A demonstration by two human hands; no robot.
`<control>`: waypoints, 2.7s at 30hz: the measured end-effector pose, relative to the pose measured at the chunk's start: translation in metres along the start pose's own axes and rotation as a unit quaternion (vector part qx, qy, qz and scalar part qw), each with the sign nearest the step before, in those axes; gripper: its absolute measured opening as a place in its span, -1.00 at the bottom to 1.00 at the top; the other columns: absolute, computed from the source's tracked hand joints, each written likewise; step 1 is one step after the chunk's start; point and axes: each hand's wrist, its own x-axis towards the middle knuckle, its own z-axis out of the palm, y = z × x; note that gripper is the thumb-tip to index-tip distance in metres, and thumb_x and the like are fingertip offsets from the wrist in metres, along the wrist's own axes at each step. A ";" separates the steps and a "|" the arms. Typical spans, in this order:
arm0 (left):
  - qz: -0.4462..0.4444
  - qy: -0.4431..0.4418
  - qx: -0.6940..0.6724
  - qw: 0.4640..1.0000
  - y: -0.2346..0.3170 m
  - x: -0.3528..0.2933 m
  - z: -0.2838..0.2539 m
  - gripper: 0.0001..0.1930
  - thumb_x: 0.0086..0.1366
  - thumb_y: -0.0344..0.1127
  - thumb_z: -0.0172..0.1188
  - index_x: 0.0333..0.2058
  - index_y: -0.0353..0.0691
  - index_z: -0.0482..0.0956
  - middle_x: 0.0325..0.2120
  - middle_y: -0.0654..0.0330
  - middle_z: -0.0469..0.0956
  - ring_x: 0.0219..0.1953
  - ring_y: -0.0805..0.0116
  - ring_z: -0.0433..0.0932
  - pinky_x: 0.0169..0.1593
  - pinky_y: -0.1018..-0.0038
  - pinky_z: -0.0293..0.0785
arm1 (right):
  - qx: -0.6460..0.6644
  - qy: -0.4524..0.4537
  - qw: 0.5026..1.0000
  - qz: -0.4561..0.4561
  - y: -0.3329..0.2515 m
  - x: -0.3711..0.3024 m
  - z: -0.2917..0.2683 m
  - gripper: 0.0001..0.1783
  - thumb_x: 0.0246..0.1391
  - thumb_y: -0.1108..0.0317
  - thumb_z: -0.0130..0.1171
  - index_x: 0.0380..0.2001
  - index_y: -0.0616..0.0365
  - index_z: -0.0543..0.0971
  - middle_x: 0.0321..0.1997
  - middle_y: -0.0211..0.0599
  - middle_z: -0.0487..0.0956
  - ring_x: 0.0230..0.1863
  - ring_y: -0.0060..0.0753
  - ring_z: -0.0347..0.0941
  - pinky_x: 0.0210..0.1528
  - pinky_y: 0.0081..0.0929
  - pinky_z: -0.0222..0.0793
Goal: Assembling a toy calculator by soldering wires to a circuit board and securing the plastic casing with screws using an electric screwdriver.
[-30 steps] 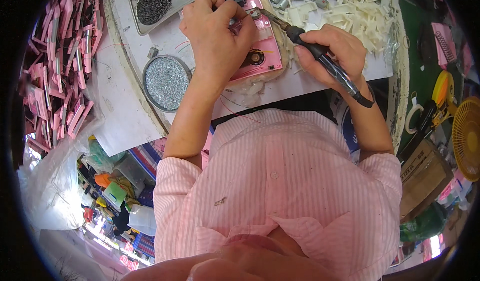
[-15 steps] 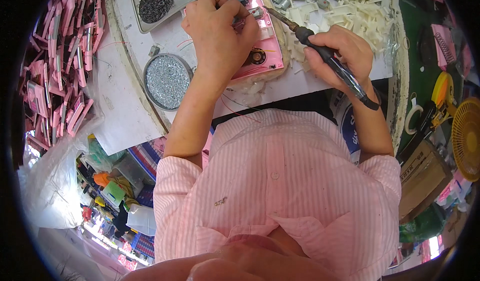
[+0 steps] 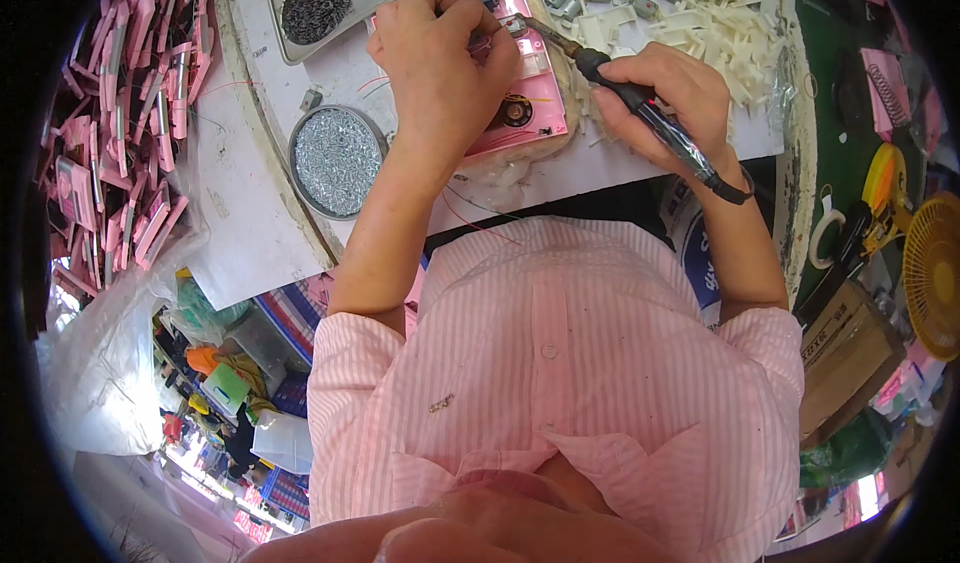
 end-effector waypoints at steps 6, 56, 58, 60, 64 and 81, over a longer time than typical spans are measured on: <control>-0.002 -0.001 0.003 1.000 -0.001 -0.001 0.001 -0.89 -0.08 -0.31 0.38 -0.51 -0.06 0.66 -0.27 0.27 0.44 -0.11 0.09 0.36 -0.04 0.15 0.19 | 0.018 0.029 0.999 0.021 -0.002 -0.010 -0.011 -0.70 -0.10 0.57 0.44 -0.24 0.23 0.61 -0.55 -0.31 0.54 -0.61 -0.49 0.36 -0.56 -0.57 0.18; -0.203 -0.092 -0.339 0.914 -0.040 0.002 -0.042 -0.88 0.17 -0.37 0.39 -0.39 -0.30 0.69 -0.54 0.26 0.59 -0.49 0.51 0.52 -0.37 0.51 0.46 | 0.167 0.109 0.963 0.182 -0.024 0.041 0.043 -0.58 0.09 0.59 0.35 0.05 0.26 0.55 -0.17 -0.36 0.59 -0.15 -0.60 0.50 -0.02 -0.63 0.41; -0.120 -0.077 -0.231 0.962 -0.045 0.004 -0.037 -0.88 0.11 -0.34 0.40 -0.45 -0.27 0.69 -0.54 0.23 0.54 -0.47 0.39 0.53 -0.34 0.43 0.47 | 0.127 0.120 0.979 0.100 -0.015 0.035 0.026 -0.64 0.10 0.62 0.31 -0.01 0.31 0.55 -0.21 -0.31 0.57 -0.22 -0.58 0.46 -0.11 -0.63 0.37; -0.124 -0.085 -0.186 0.971 -0.043 0.003 -0.032 -0.87 0.03 -0.32 0.38 -0.53 -0.24 0.66 -0.51 0.14 0.50 -0.41 0.16 0.53 -0.29 0.26 0.46 | 0.152 0.071 0.982 0.084 -0.019 0.038 0.013 -0.65 0.09 0.60 0.33 -0.03 0.28 0.56 -0.22 -0.38 0.59 -0.25 -0.64 0.46 -0.15 -0.66 0.37; -0.114 -0.090 -0.122 0.982 -0.039 0.001 -0.030 -0.87 0.03 -0.31 0.36 -0.55 -0.24 0.64 -0.51 0.11 0.53 -0.38 0.09 0.55 -0.28 0.20 0.47 | 0.153 0.014 0.985 0.074 -0.019 0.034 0.006 -0.69 0.05 0.57 0.36 -0.11 0.27 0.60 -0.25 -0.42 0.59 -0.31 -0.66 0.44 -0.24 -0.69 0.33; -0.080 -0.037 -0.096 0.991 -0.043 -0.001 -0.018 -0.86 -0.01 -0.33 0.37 -0.57 -0.24 0.61 -0.51 0.09 0.54 -0.37 0.05 0.57 -0.27 0.17 0.49 | 0.038 -0.051 0.997 0.031 -0.018 0.044 0.019 -0.73 -0.10 0.49 0.42 -0.26 0.18 0.64 -0.46 -0.30 0.54 -0.48 -0.38 0.43 -0.43 -0.50 0.30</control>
